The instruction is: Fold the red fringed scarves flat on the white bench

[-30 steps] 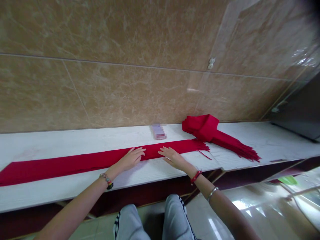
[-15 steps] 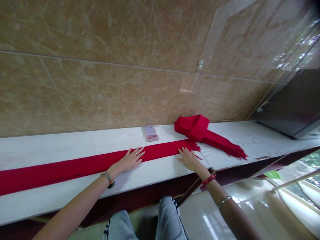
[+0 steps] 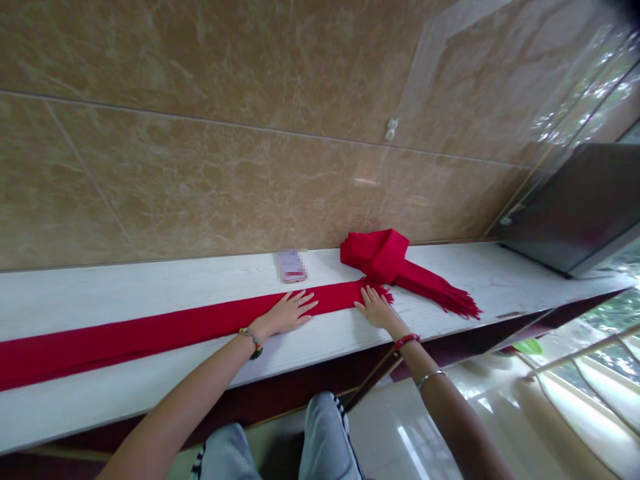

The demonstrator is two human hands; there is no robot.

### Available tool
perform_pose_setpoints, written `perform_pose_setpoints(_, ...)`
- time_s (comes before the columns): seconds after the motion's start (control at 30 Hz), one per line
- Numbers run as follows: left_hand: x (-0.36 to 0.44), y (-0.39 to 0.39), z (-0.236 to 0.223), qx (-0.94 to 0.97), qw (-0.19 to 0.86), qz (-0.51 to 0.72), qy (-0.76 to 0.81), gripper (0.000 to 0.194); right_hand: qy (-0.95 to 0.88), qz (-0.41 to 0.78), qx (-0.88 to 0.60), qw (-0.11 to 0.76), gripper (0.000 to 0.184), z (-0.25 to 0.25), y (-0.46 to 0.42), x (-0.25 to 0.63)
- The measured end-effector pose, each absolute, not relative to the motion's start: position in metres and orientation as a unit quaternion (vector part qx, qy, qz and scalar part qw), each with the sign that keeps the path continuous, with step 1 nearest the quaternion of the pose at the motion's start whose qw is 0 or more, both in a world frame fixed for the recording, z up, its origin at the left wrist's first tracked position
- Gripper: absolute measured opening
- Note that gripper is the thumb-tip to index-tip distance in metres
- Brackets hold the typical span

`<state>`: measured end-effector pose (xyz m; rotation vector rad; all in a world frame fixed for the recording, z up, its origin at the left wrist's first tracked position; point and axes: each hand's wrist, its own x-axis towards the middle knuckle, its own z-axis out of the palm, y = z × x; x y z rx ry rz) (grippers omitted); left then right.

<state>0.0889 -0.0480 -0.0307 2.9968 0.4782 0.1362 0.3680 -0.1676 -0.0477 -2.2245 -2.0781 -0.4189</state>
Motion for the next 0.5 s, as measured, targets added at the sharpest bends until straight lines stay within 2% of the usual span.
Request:
perform_pose_setpoints(0.1, 0.080, -0.057, -0.021, 0.985, 0.072, 0.033, 0.155, 0.048, -0.647, -0.166, -0.742, 0.056, 0.056, -0.039, -0.158, 0.348)
perform_pose_setpoints(0.23, 0.031, -0.064, -0.009, 0.970, 0.059, 0.066, 0.225, 0.051, -0.767, -0.134, -0.619, 0.102, 0.053, -0.032, -0.123, 0.281)
perform_pose_setpoints(0.37, -0.074, -0.062, -0.006, 0.920, -0.004, 0.101, 0.379, 0.050, -0.837, -0.085, -0.525, 0.126, 0.052, -0.035, -0.086, 0.182)
perform_pose_setpoints(0.5, -0.201, -0.065, -0.014, 0.820, -0.045, 0.084, 0.564, 0.049, -0.873, -0.062, -0.465, 0.134, 0.050, -0.041, -0.068, 0.094)
